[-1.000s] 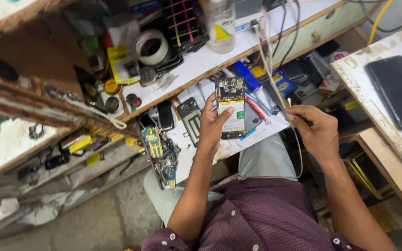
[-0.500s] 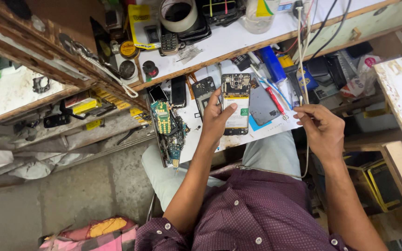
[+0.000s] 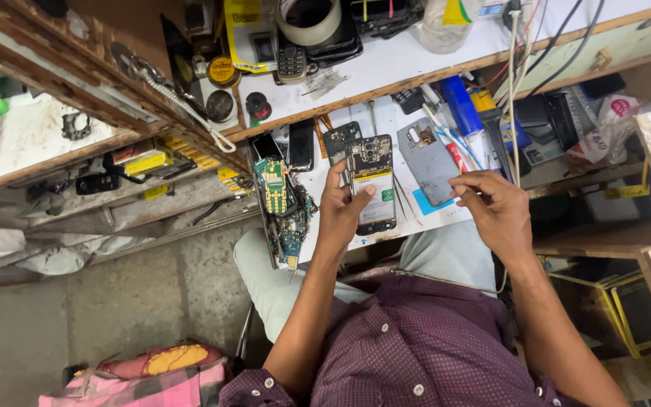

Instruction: The person repairs a disassembled mobile phone at a cluttered workbench. They hold the phone chassis with battery exposed, use tweezers to work on internal components, clean the phone screen with a cotton swab, and manipulate small parts and connectors by hand.

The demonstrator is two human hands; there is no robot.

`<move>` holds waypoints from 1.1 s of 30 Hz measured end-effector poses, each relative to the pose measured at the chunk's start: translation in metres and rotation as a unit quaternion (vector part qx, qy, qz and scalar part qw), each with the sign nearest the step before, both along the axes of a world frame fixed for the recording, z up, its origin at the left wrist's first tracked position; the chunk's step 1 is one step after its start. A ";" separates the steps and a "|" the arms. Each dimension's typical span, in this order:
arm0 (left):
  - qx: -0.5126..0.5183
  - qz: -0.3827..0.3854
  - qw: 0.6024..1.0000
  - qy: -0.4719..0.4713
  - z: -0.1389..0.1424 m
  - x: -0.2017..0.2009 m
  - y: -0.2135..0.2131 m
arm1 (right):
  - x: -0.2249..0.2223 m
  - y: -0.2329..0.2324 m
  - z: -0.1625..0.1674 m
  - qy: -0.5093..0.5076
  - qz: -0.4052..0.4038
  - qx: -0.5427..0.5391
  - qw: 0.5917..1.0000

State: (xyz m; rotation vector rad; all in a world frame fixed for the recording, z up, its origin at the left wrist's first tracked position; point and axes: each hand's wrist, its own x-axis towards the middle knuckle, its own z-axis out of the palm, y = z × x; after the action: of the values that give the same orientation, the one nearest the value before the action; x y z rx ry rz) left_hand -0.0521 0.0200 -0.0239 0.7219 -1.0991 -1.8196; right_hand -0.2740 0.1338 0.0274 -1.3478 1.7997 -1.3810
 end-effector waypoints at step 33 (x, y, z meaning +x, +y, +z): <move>0.044 0.059 0.997 -0.024 -0.009 0.033 -0.005 | 0.002 -0.031 -0.022 0.248 -0.073 -0.015 0.966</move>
State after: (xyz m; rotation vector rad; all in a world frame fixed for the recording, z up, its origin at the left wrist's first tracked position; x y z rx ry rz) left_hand -0.0192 0.0147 -0.0325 0.8690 -0.9904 -1.7662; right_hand -0.2723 0.1031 0.0055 -1.7206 2.2420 -1.2161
